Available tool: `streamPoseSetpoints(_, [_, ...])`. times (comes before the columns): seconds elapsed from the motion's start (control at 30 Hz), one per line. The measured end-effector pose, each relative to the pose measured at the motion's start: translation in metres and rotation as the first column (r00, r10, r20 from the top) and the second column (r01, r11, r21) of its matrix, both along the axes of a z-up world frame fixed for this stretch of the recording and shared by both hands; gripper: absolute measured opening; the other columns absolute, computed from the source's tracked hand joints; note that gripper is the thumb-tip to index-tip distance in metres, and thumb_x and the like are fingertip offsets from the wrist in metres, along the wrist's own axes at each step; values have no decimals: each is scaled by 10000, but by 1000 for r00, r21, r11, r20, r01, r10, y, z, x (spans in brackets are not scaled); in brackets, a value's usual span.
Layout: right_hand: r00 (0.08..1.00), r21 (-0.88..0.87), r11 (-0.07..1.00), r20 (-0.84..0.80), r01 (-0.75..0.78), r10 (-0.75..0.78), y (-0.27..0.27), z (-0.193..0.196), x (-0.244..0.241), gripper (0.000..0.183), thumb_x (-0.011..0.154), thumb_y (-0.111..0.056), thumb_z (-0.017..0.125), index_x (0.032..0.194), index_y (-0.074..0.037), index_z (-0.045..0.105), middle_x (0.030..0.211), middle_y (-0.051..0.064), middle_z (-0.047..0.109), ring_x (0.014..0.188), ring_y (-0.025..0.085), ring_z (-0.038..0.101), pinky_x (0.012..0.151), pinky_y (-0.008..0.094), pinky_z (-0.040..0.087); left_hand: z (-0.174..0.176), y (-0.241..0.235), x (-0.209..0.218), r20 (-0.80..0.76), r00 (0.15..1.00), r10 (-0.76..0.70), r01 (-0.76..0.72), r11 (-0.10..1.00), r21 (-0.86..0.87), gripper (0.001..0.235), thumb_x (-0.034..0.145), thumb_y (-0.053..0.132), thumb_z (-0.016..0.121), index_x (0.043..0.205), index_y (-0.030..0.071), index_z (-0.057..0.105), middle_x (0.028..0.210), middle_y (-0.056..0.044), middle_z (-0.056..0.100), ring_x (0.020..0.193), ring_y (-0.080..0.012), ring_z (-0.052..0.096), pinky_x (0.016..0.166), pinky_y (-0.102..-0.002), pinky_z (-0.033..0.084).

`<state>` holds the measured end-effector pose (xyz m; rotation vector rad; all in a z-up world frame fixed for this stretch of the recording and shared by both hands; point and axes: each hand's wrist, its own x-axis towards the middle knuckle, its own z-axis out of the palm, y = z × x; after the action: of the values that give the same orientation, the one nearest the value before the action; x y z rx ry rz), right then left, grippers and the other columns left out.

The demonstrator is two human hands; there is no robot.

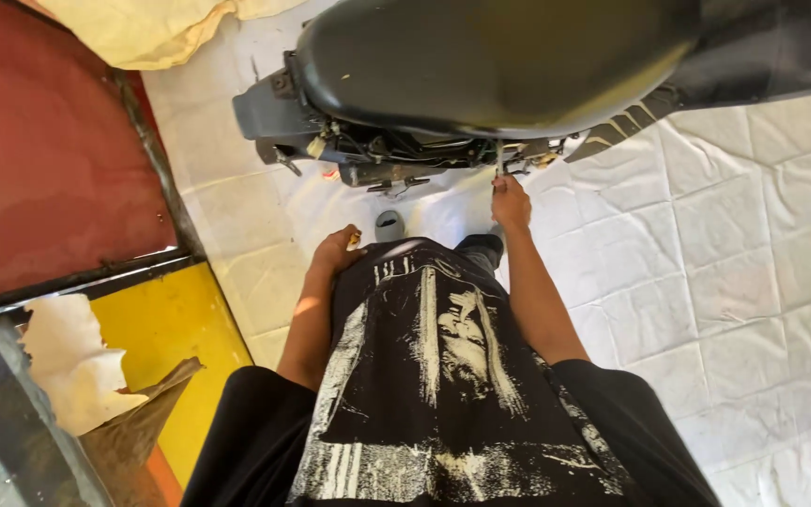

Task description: The person works on the rear section of a motorcycle, using a screwdriver to manipulate components under the seat. They hold a bottle in their left hand while using the screwdriver with their right hand to adjust parts near the seat hinge and wiring.

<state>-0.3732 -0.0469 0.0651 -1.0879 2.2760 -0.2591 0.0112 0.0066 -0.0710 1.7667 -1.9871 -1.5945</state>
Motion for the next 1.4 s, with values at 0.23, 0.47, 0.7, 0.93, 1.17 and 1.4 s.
streamPoseSetpoints(0.23, [996,42,999,-87,25,-21,-4,4,5,337,1049,-389,372,1187,-296,665,579,10,658,787,296,727,829,455,548,-10,5,4,21,1000,5,-5,1000,13,472,857,381,772,1245,224,554,1216,-137,704,1198,-383,641,1031,-501,523])
streamPoseSetpoints(0.47, [994,12,997,-82,-78,78,8,15,11,374,1070,-361,363,1214,-180,657,568,61,677,741,310,728,792,445,575,-19,9,14,64,998,10,-10,1000,7,447,848,362,773,1210,216,557,1185,-146,710,1169,-389,655,1006,-505,540])
streamPoseSetpoints(0.7, [991,60,996,-114,-61,68,-8,15,7,412,1052,-313,354,1275,-167,668,631,73,694,731,273,719,806,443,574,-1,6,6,69,998,-4,1,999,52,483,883,403,735,1256,185,519,1254,-181,693,1221,-398,629,1050,-504,513])
streamPoseSetpoints(0.93, [982,142,987,-162,-78,101,-9,1,-7,371,1050,-372,381,1265,-272,667,1102,190,721,1173,429,647,996,531,512,92,-3,-7,-92,996,22,-26,999,-37,528,1006,303,581,1395,253,228,1245,-275,650,1196,-490,606,1052,-570,478])
streamPoseSetpoints(1.17, [982,55,997,-183,-45,55,18,13,14,392,1066,-346,368,1300,-244,665,1085,202,730,1120,443,676,957,552,526,119,-31,-43,-179,971,-160,18,793,-609,572,1032,416,537,1545,273,328,953,-217,666,898,-467,693,803,-536,577])
streamPoseSetpoints(1.4, [979,10,993,-168,-119,119,58,28,-1,404,1101,-431,380,1301,-217,657,1099,232,729,1134,467,658,985,567,516,168,-57,-108,-141,976,-166,-40,496,-867,478,1066,379,462,1540,416,413,810,-90,529,730,-347,648,647,-443,580])
